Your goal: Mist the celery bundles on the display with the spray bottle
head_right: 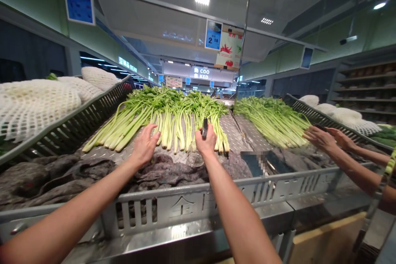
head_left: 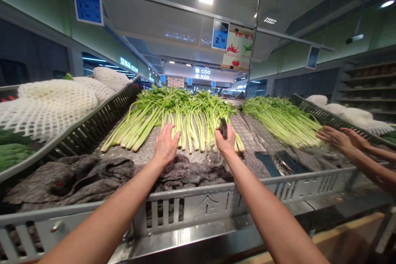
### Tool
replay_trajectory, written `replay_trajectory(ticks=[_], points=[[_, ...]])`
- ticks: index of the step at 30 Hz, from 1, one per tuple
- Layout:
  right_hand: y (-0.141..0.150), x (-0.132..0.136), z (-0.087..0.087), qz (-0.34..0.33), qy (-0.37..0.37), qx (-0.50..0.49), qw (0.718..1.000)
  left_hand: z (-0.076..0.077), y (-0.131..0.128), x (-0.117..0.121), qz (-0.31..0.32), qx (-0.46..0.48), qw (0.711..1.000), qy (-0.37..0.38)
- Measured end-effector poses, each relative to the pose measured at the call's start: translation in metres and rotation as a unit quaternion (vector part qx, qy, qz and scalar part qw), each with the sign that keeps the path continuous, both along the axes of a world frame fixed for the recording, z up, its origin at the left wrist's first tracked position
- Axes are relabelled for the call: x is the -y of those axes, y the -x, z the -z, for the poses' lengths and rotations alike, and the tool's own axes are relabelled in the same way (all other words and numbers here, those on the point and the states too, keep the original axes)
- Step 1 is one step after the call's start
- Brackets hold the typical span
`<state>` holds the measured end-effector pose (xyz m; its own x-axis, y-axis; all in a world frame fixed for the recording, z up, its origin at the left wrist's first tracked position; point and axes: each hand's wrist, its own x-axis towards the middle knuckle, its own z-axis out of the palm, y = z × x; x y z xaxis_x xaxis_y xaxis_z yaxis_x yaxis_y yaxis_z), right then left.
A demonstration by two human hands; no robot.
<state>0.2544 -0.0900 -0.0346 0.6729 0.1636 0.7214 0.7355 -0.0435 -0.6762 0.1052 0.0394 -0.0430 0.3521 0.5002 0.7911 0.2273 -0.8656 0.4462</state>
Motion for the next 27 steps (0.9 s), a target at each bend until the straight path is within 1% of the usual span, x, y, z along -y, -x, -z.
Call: replay_trajectory(ticks=[3,7,9,13,18,23,27], points=[[0.000,-0.001,0.000,0.007,0.005,0.008,1.000,0.006,0.003,0.000,0.008,-0.031,0.999,-0.005],[0.001,0.002,-0.001,0.036,-0.020,0.011,0.999,0.005,0.010,0.004,0.002,-0.040,0.999,0.006],[0.001,0.003,-0.002,0.039,-0.030,0.003,0.999,0.004,0.010,0.006,-0.004,-0.038,0.999,0.012],[-0.001,0.004,-0.002,0.044,-0.010,-0.021,0.999,0.007,0.009,0.008,-0.007,-0.039,0.999,0.010],[-0.002,0.004,0.000,0.049,0.000,-0.018,0.999,0.009,0.008,0.007,-0.009,-0.045,0.999,0.017],[-0.003,0.004,0.001,0.068,-0.048,-0.006,0.996,0.007,0.010,0.007,-0.010,-0.043,0.998,0.039],[-0.005,0.005,0.001,0.072,-0.064,-0.012,0.995,0.007,0.011,0.006,-0.014,-0.036,0.998,0.050]])
